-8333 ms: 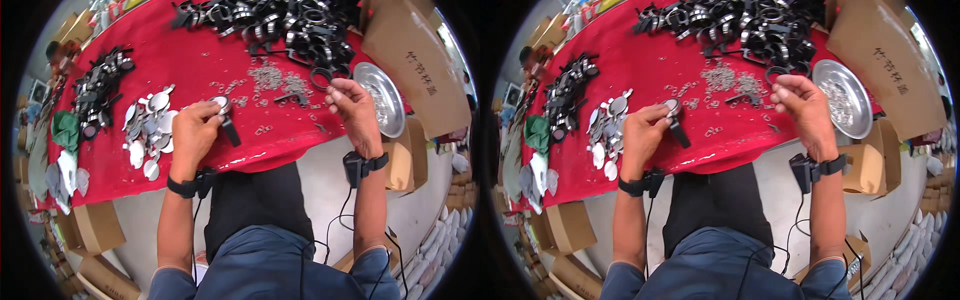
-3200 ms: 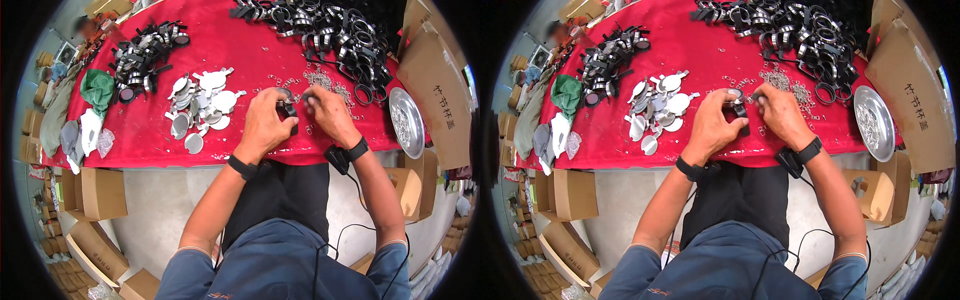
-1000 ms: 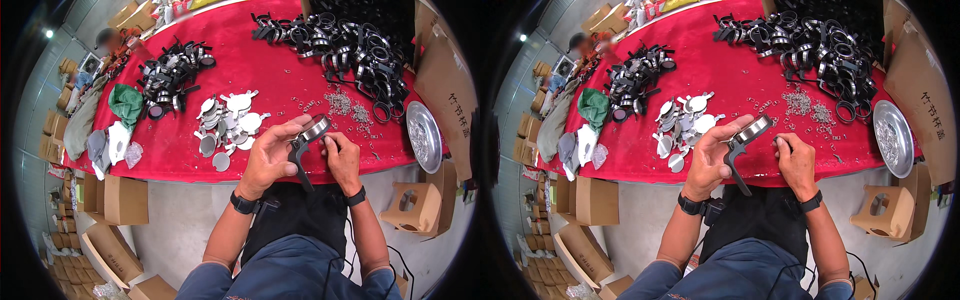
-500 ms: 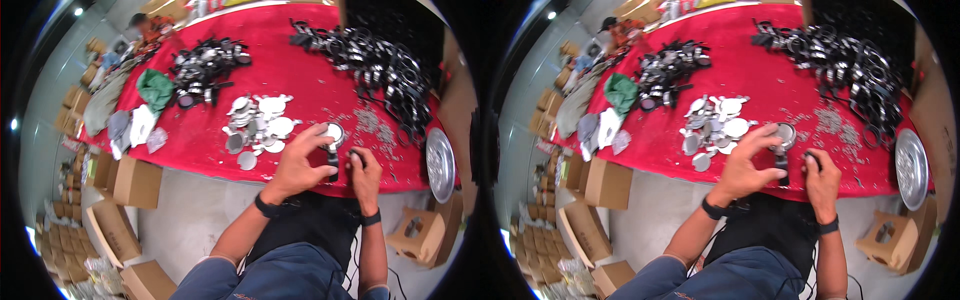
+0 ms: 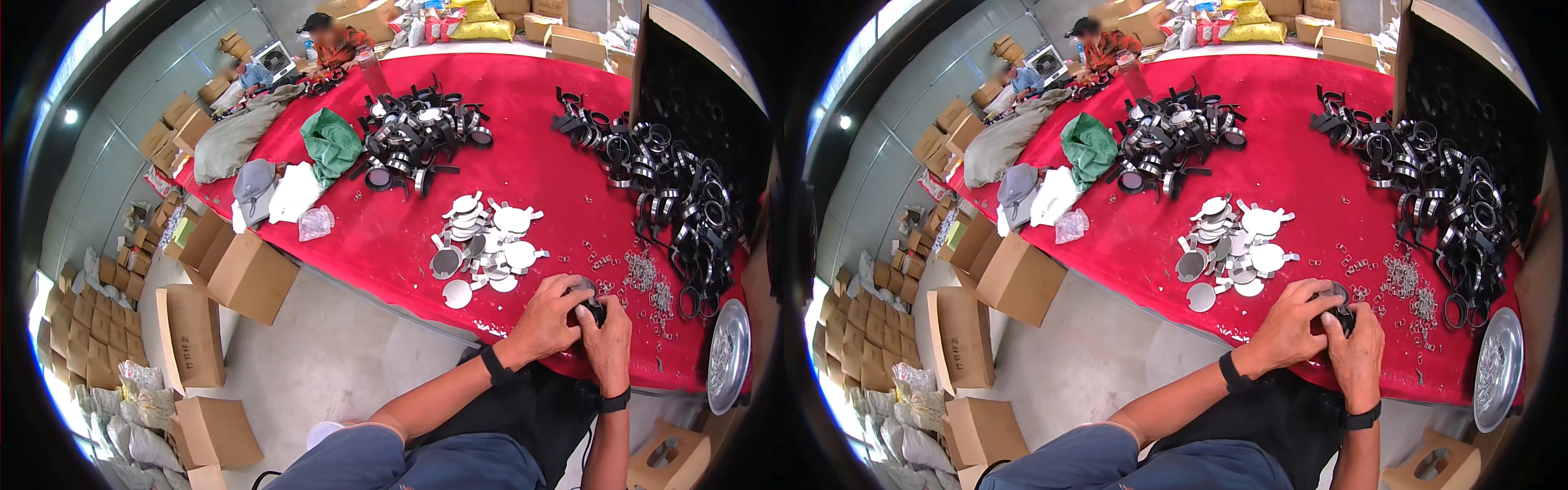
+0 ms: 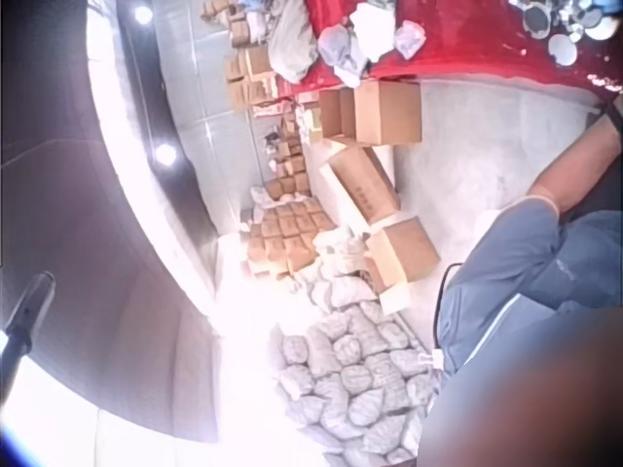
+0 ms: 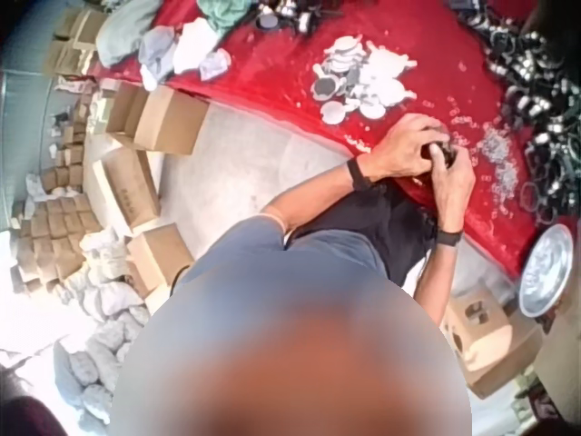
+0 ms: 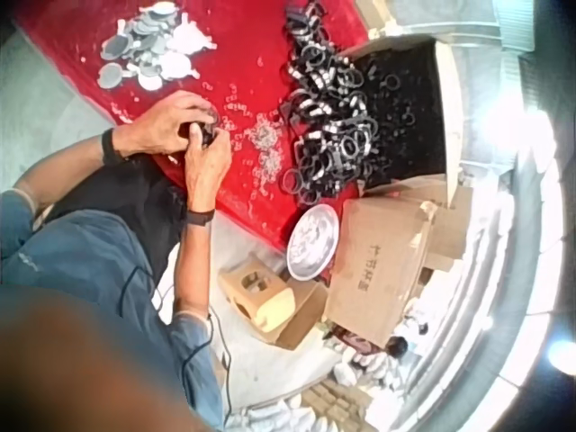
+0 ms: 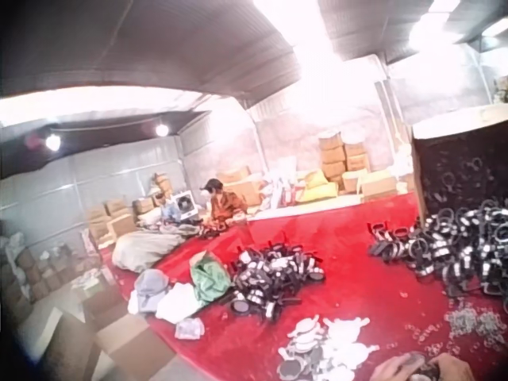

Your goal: The recorder is assembling small circular mirrors into black frames and attaching small metal clips.

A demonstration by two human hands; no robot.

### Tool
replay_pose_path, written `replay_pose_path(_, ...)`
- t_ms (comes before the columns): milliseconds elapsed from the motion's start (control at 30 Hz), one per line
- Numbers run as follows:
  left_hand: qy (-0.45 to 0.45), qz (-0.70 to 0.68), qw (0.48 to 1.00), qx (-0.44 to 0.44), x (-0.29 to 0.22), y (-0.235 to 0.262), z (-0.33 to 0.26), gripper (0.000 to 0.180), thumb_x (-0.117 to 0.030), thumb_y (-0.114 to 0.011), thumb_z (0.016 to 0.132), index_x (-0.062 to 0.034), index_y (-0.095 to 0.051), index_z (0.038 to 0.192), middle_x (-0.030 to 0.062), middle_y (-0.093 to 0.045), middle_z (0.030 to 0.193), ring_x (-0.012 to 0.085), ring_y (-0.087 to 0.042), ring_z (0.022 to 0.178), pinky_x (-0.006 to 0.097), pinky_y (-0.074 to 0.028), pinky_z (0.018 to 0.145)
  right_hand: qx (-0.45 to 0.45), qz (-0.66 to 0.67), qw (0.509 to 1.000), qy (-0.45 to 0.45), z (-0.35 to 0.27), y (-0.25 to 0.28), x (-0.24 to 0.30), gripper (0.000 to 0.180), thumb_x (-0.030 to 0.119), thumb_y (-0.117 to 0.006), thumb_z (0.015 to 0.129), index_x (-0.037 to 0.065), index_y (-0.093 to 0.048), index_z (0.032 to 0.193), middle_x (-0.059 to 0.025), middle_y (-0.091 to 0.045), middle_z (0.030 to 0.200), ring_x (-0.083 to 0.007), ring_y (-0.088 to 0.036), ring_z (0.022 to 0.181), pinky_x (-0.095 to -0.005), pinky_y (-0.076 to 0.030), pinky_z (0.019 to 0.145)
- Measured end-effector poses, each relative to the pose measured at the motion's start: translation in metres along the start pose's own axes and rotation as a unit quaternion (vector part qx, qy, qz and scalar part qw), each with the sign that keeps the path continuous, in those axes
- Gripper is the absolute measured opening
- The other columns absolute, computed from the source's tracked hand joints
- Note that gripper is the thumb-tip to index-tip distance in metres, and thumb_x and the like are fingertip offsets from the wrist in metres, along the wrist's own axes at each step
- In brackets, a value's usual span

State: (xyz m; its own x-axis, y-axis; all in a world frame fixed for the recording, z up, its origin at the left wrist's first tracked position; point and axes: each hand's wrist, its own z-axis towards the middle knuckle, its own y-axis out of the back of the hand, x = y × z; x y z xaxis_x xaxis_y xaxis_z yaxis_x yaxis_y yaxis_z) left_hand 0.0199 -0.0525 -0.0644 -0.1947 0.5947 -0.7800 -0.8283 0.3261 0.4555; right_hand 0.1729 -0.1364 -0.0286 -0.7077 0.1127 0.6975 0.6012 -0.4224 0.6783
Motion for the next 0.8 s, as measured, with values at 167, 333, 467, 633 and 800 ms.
replay_pose_path(167, -0.017, 0.014, 1.000, -0.013, 0.000, -0.005, -0.002, 0.059, -0.004, -0.083, 0.081, -0.0062, -0.077, 0.139, 0.0235, -0.065, 0.152, 0.0466, -0.057, 0.145, 0.055, -0.050, 0.121, -0.005, -0.064, 0.997, 0.030, 0.007, 0.002, 0.007, 0.027, 0.016, -0.081, 0.098, -0.006, -0.067, 0.105, -0.0299, -0.072, 0.097, -0.0518, -0.070, 0.091, -0.0583, -0.053, 0.078)
replay_pose_path(333, -0.017, 0.034, 0.999, -0.012, 0.000, -0.007, -0.001, 0.056, -0.006, -0.083, 0.081, -0.0051, -0.078, 0.137, 0.0237, -0.066, 0.151, 0.0478, -0.058, 0.143, 0.055, -0.052, 0.119, -0.048, -0.066, 0.996, 0.041, 0.005, 0.000, 0.011, 0.022, 0.012, -0.080, 0.097, -0.007, -0.069, 0.100, -0.0305, -0.072, 0.091, -0.0523, -0.072, 0.087, -0.0572, -0.055, 0.078)
replay_pose_path(467, 0.000, 0.026, 1.000, -0.016, 0.000, -0.010, -0.001, 0.055, -0.009, -0.085, 0.082, -0.0053, -0.079, 0.136, 0.0238, -0.066, 0.151, 0.0482, -0.058, 0.143, 0.055, -0.052, 0.119, -0.041, -0.099, 0.994, 0.018, -0.005, -0.001, 0.016, 0.022, 0.013, -0.079, 0.099, -0.007, -0.071, 0.102, -0.0308, -0.074, 0.093, -0.0503, -0.074, 0.088, -0.0551, -0.057, 0.076)
replay_pose_path(633, 0.011, 0.012, 1.000, -0.019, -0.005, -0.001, -0.001, 0.062, -0.017, -0.093, 0.078, -0.0037, -0.078, 0.136, 0.0235, -0.066, 0.152, 0.0470, -0.057, 0.145, 0.054, -0.051, 0.120, -0.097, -0.035, 0.994, 0.028, -0.023, -0.001, -0.001, 0.020, 0.012, -0.077, 0.103, -0.004, -0.077, 0.115, -0.0262, -0.079, 0.101, -0.0452, -0.079, 0.093, -0.0496, -0.061, 0.082)
replay_pose_path(800, 0.011, 0.017, 1.000, -0.023, -0.009, 0.033, -0.009, 0.068, -0.024, -0.099, 0.076, -0.0052, -0.077, 0.137, 0.0227, -0.065, 0.154, 0.0433, -0.059, 0.144, 0.052, -0.050, 0.122, -0.104, 0.018, 0.989, -0.100, -0.015, 0.019, -0.035, 0.019, 0.012, -0.074, 0.108, -0.003, -0.077, 0.118, -0.0171, -0.080, 0.093, -0.0272, -0.077, 0.081, -0.0405, -0.060, 0.079)
